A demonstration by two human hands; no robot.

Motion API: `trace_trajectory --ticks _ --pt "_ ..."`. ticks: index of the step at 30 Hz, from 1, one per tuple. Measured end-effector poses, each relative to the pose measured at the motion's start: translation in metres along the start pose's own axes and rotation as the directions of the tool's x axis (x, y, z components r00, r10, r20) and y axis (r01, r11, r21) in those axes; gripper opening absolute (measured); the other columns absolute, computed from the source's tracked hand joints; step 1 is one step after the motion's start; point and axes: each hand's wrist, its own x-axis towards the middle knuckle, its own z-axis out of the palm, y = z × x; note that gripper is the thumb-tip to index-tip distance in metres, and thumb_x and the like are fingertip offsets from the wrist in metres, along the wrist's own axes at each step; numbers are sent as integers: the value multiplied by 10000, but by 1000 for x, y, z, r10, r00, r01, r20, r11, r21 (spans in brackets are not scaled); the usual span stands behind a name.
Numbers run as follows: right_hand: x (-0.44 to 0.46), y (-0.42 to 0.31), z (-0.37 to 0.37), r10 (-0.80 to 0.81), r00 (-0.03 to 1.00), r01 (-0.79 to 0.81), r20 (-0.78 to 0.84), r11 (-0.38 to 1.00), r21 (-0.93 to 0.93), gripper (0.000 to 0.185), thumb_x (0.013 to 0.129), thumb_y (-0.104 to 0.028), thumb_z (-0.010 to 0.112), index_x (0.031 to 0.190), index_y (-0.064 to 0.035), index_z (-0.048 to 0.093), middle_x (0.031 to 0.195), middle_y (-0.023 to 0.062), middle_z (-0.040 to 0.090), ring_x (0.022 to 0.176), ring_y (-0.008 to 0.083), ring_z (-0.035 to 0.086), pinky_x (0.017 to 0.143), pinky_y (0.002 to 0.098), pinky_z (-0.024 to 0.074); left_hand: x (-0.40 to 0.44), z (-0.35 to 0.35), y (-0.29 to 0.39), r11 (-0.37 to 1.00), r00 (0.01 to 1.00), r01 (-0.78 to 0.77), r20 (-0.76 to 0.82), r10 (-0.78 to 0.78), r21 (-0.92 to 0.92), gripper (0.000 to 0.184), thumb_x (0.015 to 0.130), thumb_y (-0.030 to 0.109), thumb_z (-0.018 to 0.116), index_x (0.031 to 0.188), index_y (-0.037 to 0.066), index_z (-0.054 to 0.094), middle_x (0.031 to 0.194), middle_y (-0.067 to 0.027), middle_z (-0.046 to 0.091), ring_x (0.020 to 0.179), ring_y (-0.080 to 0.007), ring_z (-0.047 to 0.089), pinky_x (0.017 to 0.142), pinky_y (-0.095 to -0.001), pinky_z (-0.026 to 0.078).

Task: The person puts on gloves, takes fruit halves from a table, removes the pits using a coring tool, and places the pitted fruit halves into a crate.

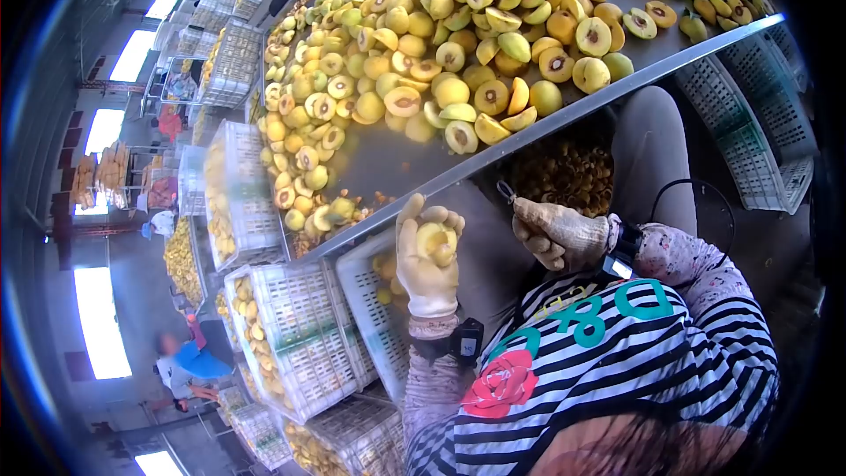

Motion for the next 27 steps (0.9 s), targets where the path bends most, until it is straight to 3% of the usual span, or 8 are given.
trace_trajectory --ticks 2,6,9,11,13,16,22,27 --pt "-5 -6 17 -122 992 116 -19 973 -200 270 1036 -349 552 956 -94 517 621 -19 476 422 97 443 402 247 375 -9 21 -5 951 989 -145 4 150 271 368 1087 246 375 1337 36 545 1041 -116 678 973 -227 654 921 -400 543" --pt "-5 -15 40 -428 902 350 -53 799 -490 321 929 -251 692 1134 -39 563 703 27 573 500 133 545 466 264 458 -9 53 -53 912 980 -194 30 196 362 361 1075 256 407 1322 41 559 1077 -126 677 1004 -219 658 945 -400 548" --pt "-9 -20 14 -285 929 115 -235 828 -549 308 907 -243 693 1119 -52 577 747 45 613 539 148 578 483 290 480 1 54 -59 999 997 -22 -74 24 22 340 1073 250 418 1316 70 575 1088 -119 682 1016 -238 661 965 -419 545" --pt "-13 -18 9 -317 873 55 -371 820 -570 316 907 -276 687 1123 -68 585 698 48 586 486 140 544 436 262 436 8 46 -52 1000 999 10 -42 -10 -1 334 1074 260 429 1315 90 584 1092 -107 686 1014 -257 664 956 -440 551" --pt "-22 -18 15 -399 902 223 -163 755 -617 358 946 -354 671 1136 -62 589 650 33 546 453 126 503 421 253 411 9 44 -48 1000 999 18 -33 -19 -19 338 1075 265 430 1317 86 584 1087 -106 687 1007 -261 665 944 -443 554" --pt "-30 -19 18 8 996 37 85 856 -516 548 1014 -549 532 1148 -20 586 577 2 481 426 106 460 395 249 367 2 55 -48 997 998 -8 -66 13 79 365 1076 307 436 1313 71 582 1016 -84 674 958 -244 663 915 -425 560" --pt "-34 -15 14 197 968 -152 153 952 -264 522 1021 -597 472 878 -100 543 536 -39 431 397 67 388 369 217 332 10 69 -63 983 998 -36 56 26 178 390 1073 333 461 1282 32 595 838 -83 642 777 -237 632 775 -419 562" --pt "-39 -14 2 219 911 -175 350 973 -153 451 1032 -538 503 843 -130 538 540 -74 424 389 40 359 352 180 319 23 62 -59 949 792 299 582 -186 -104 338 1034 203 515 1214 -51 647 779 -140 686 728 -293 658 720 -425 553"
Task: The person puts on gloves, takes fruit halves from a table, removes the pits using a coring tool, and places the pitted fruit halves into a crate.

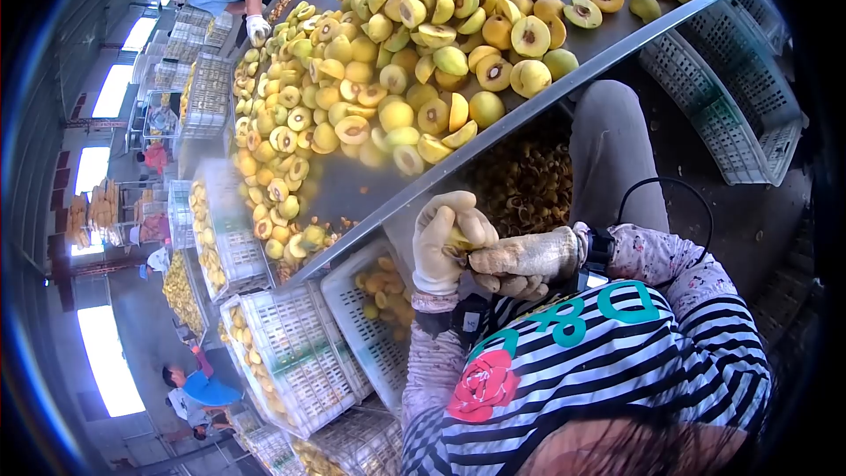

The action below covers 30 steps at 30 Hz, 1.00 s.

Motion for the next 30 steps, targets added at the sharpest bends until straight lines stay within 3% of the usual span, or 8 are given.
trace_trajectory --ticks 3,10,12,14,18,22,26,30 --pt "-1 3 -8 0 995 0 104 1000 -2 404 1014 -493 570 845 -127 541 549 -87 427 403 25 358 364 169 301 2 0 7 979 964 183 211 -161 -93 334 1038 187 493 1232 -47 633 789 -131 679 725 -290 640 708 -434 534" --pt "-11 -7 -1 -111 988 100 -110 990 -98 417 1013 -489 557 847 -107 564 547 -69 426 399 42 355 368 194 304 -35 -5 52 980 975 26 -220 18 198 340 1079 225 412 1214 12 639 846 -74 651 761 -259 579 787 -432 478" --pt "-3 -12 -5 -98 972 61 -214 983 -172 361 1020 -463 562 933 -112 550 612 -36 480 428 52 396 385 204 324 -59 -1 96 567 808 454 -586 65 688 256 1020 184 528 1113 9 689 946 -114 696 889 -282 650 872 -433 497" --pt "1 -13 2 -150 929 18 -337 931 -364 324 1025 -436 565 981 -116 536 660 -22 514 449 55 420 396 211 335 -72 -25 117 -767 930 273 44 365 581 190 926 125 646 1076 28 712 1010 -141 705 929 -307 660 890 -394 530" --pt "23 -4 -15 -435 853 290 -288 854 -431 283 1032 -391 559 1021 -114 504 695 -11 518 513 79 473 460 236 398 -23 -28 111 -175 845 296 -172 506 939 254 893 189 692 1087 26 717 1101 -167 710 1025 -351 669 936 -423 514" --pt "15 -14 -14 -439 804 325 -401 889 -323 289 1039 -383 541 1006 -98 505 661 2 497 512 92 463 478 257 405 64 -76 77 -305 886 457 -399 235 835 485 865 246 733 1266 1 614 1093 -204 706 1006 -331 689 909 -384 526" --pt "10 -23 -11 -442 757 313 -482 892 -326 297 1034 -385 546 992 -93 512 637 -6 483 474 95 433 456 260 383 86 -98 60 294 882 321 -397 253 900 578 822 91 766 1315 -70 511 1138 -171 681 1010 -201 663 877 -304 521" --pt "20 -31 -9 -468 751 328 -466 877 -352 305 1025 -387 560 979 -89 518 623 -12 488 454 85 448 435 230 383 81 -114 53 369 894 226 -342 288 901 522 836 90 760 1277 -70 530 1163 -144 664 993 -171 642 872 -299 517"
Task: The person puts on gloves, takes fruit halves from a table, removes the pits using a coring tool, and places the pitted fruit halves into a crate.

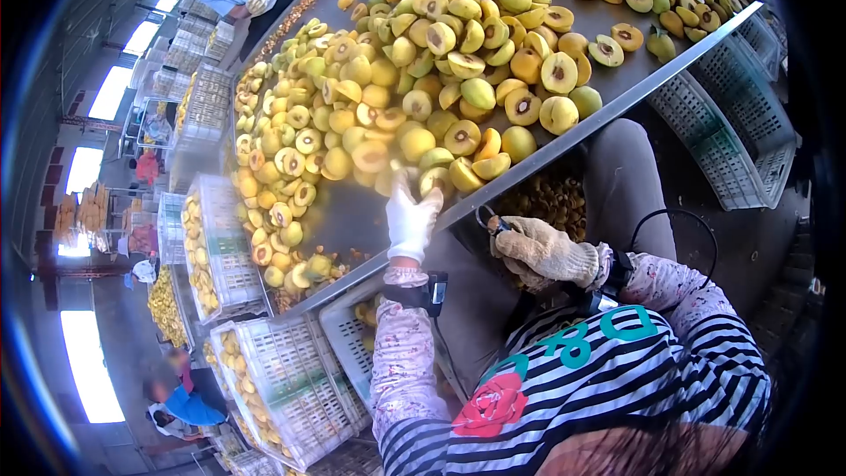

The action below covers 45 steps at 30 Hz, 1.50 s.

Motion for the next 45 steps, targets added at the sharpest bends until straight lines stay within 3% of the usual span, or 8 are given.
trace_trajectory --ticks 6,8,10,14,21,33,36,45 --pt "11 3 3 -45 999 45 -8 997 -67 342 1020 -395 564 984 -58 516 611 11 515 448 94 481 419 236 402 -7 -2 21 975 994 -63 99 42 215 308 807 38 706 1096 24 603 1055 -88 648 902 -124 607 833 -252 510" --pt "5 -4 4 -18 1000 17 -20 998 -53 335 1017 -391 571 979 -62 520 620 9 514 448 94 475 417 241 399 -9 -8 13 896 992 -124 -37 119 -426 345 789 -30 650 1122 42 596 1024 -78 645 883 -203 663 810 -314 567" --pt "5 -7 8 62 998 -60 28 996 -66 318 1011 -378 578 979 -65 530 636 4 513 456 94 469 425 243 394 -31 -26 35 666 998 -9 39 58 -746 417 821 -132 610 1193 51 567 1158 -135 655 1105 -301 664 942 -456 593" --pt "9 -22 33 235 968 -209 92 951 -226 281 990 -352 597 961 -75 568 667 -2 511 507 100 478 465 251 390 -74 -26 30 285 971 227 195 -137 -931 102 945 28 644 1026 91 645 1126 -119 692 1155 -354 651 983 -584 553" --pt "28 0 43 -40 994 -26 -101 816 -578 431 1016 -384 581 1135 25 645 968 166 693 922 290 642 886 382 501 -102 15 34 387 965 23 -82 -251 -922 111 1007 166 593 1045 62 606 1054 -104 668 994 -278 677 950 -460 566" --pt "33 28 35 -109 979 16 -172 882 -471 378 997 -363 588 1146 -25 671 1023 191 710 971 322 673 895 397 506 -94 43 65 566 920 -40 -252 -301 -823 324 1031 217 564 1259 0 637 1015 -100 689 919 -226 672 815 -319 570" --pt "34 20 23 -70 997 46 -33 878 -476 386 1000 -369 589 1138 -18 671 1013 167 712 952 278 668 894 378 505 -94 40 59 631 974 -79 -196 -117 -772 310 1031 231 582 1225 4 662 1012 -113 705 929 -241 686 897 -382 579" --pt "14 9 15 -20 999 29 30 932 -362 417 1011 -406 585 1081 -2 663 932 118 699 884 215 639 854 353 501 -81 33 60 710 994 113 73 -86 -696 285 1017 196 574 1152 -27 688 870 -160 716 766 -237 683 706 -303 541"
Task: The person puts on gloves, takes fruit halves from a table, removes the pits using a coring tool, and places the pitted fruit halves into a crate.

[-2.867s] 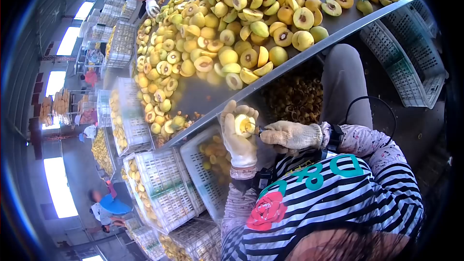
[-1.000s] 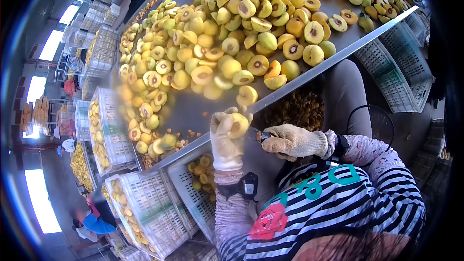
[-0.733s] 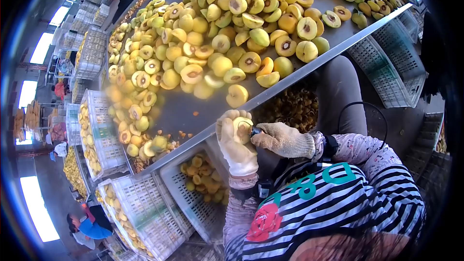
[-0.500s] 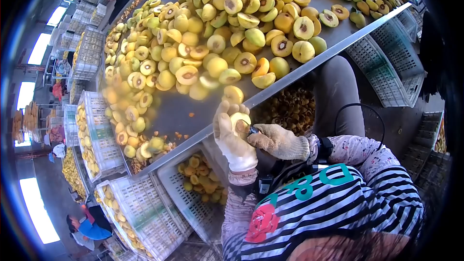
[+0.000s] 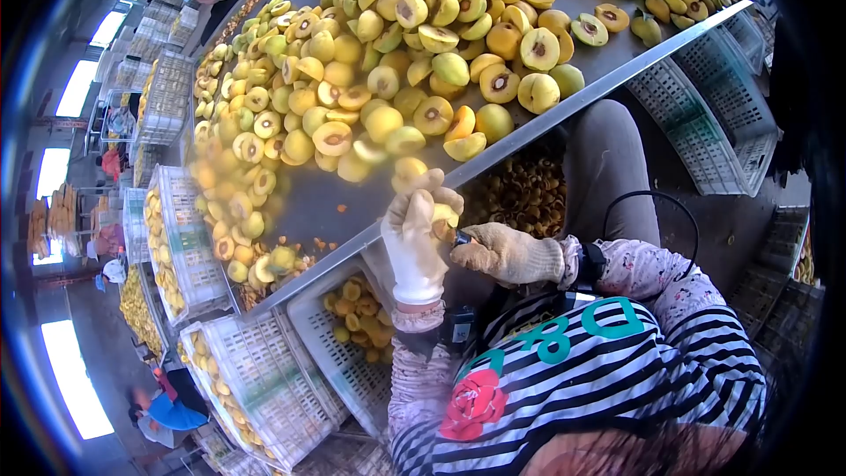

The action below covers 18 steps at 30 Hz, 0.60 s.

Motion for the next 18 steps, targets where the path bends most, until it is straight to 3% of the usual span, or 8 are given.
trace_trajectory --ticks 2,7,8,10,13,14,17,18 --pt "-2 -5 -7 255 961 -265 107 960 91 424 1014 -410 585 1090 -1 664 941 120 704 883 215 642 851 354 501 -2 1 -1 998 998 -60 21 59 29 317 1026 224 553 1178 -25 677 877 -156 715 771 -232 678 711 -306 538" --pt "2 15 -4 -172 985 166 -33 976 -142 449 1018 -444 576 1087 -8 656 893 93 685 854 212 640 809 348 503 -13 14 -4 975 976 -212 -42 215 69 365 1051 209 497 1273 -48 630 922 -140 718 845 -188 667 802 -318 535" --pt "5 20 -5 -137 990 138 15 988 -70 455 1020 -451 572 1095 -9 650 871 84 672 854 211 641 808 351 504 -13 16 -9 950 955 -293 -18 296 106 367 1051 205 492 1282 -46 627 931 -142 718 855 -189 667 809 -318 536" --pt "1 21 -13 242 950 -274 197 948 160 462 1021 -445 576 1125 -1 650 905 94 682 900 220 644 846 359 498 -12 17 -20 879 895 -444 38 445 175 372 1051 196 481 1301 -43 621 950 -144 719 877 -191 666 823 -319 538" --pt "1 10 -12 205 963 -230 176 964 134 421 1028 -446 568 1006 -31 637 738 65 619 669 175 601 632 324 492 -11 12 -11 956 959 -277 33 281 -94 357 1040 152 479 1312 -32 619 954 -137 725 870 -195 669 809 -313 537" --pt "3 9 -8 79 992 -86 102 994 69 410 1030 -448 563 960 -48 624 683 48 585 590 156 562 558 307 465 -10 13 -4 980 988 -149 6 152 -132 356 1025 121 480 1320 -18 621 935 -131 734 839 -187 675 786 -291 535" --pt "8 24 -1 -15 996 8 91 997 75 409 1033 -469 540 847 -106 563 555 -19 455 408 90 391 390 243 328 -4 -11 -7 987 986 26 168 2 -161 356 1008 107 492 1317 -11 626 891 -121 736 794 -174 678 754 -258 529" --pt "3 10 -5 159 968 -188 193 972 144 407 1032 -471 539 855 -105 564 558 -21 454 412 89 392 394 242 331 -3 -12 1 991 980 103 177 -86 -87 358 999 97 499 1311 -29 621 862 -124 734 759 -165 677 727 -249 533"
